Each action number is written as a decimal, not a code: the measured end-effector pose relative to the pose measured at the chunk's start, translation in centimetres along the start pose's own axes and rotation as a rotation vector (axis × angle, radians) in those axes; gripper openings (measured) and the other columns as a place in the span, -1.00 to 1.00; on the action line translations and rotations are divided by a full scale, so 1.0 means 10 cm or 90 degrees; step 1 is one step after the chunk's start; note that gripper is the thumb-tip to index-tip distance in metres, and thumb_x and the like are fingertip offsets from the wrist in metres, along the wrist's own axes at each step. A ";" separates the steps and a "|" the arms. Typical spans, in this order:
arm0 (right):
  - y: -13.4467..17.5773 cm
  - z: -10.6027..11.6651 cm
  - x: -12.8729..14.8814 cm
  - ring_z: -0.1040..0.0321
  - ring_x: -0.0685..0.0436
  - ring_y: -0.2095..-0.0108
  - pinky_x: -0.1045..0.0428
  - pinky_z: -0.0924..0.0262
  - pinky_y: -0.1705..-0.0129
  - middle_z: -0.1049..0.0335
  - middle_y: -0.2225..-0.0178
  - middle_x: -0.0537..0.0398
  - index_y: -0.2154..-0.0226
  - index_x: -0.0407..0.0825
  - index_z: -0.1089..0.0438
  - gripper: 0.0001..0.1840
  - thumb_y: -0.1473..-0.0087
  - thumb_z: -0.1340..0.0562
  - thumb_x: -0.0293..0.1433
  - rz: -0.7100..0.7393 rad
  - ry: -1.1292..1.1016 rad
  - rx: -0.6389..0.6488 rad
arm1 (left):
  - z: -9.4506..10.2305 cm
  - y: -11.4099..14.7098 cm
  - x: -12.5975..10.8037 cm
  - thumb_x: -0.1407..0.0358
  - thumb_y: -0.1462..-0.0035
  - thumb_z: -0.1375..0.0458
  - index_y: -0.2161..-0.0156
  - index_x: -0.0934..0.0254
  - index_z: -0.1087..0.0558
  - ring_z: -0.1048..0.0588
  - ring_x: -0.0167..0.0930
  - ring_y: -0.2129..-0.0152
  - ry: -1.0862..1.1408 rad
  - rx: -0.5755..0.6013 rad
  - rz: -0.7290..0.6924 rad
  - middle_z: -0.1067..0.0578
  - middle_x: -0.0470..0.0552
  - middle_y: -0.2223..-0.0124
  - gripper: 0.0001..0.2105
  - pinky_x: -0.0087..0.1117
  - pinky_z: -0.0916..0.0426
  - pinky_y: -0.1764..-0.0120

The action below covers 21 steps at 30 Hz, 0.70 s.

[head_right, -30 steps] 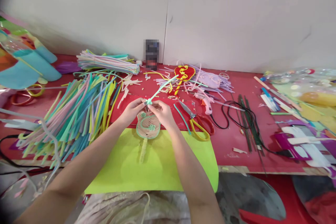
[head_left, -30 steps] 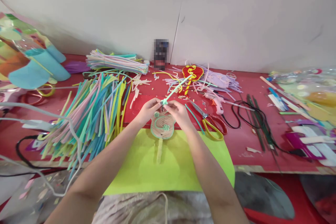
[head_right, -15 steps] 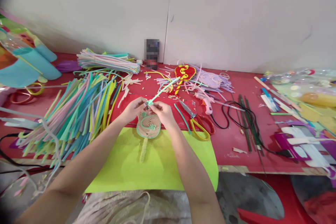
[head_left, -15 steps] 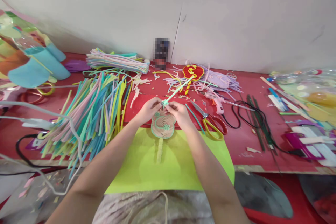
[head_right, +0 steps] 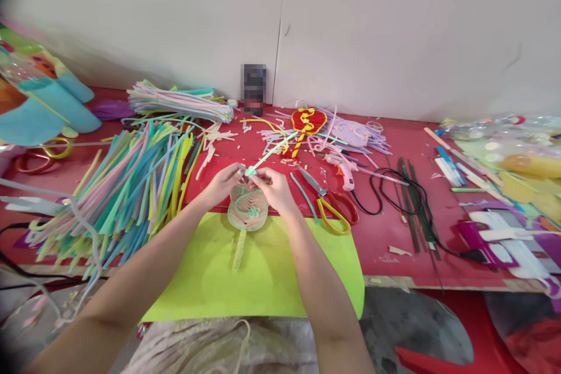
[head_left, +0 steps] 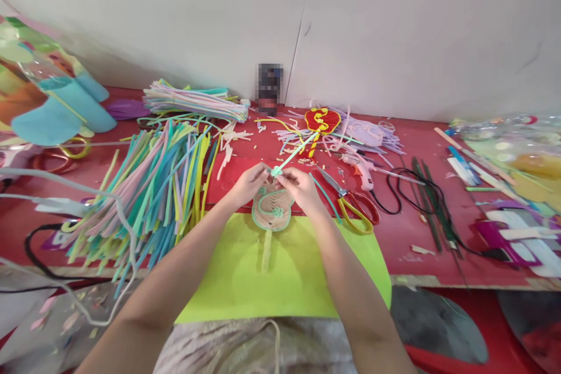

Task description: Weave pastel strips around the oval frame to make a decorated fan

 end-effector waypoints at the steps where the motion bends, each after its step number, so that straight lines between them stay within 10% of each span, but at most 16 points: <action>1: 0.00 0.00 0.01 -0.36 -0.04 0.44 0.00 -0.31 0.30 -0.41 0.49 0.12 0.42 -0.04 -0.40 -0.73 0.10 -0.26 -0.17 0.005 0.007 0.007 | -0.01 0.00 0.01 0.17 -0.15 0.08 0.36 0.30 -0.30 -0.35 -0.50 0.44 0.015 0.005 0.006 -0.36 -0.07 0.42 -0.76 -0.45 -0.27 0.31; 21: 0.02 -0.08 -0.18 -0.30 0.00 0.47 0.08 -0.26 0.43 -0.34 0.50 0.16 0.46 -0.03 -0.34 -0.66 0.12 -0.24 -0.09 -0.076 -0.110 0.002 | -0.03 0.04 -0.12 0.29 -0.12 0.02 0.34 0.30 -0.30 -0.36 -0.49 0.42 -0.104 -0.017 -0.043 -0.38 -0.05 0.38 -0.88 -0.45 -0.25 0.30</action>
Point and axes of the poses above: each hand's wrist, its own y-axis away from the middle knuckle, its own z-axis out of the back of the hand, x = y × z, the point moved 8 cm from there along -y, towards the middle knuckle
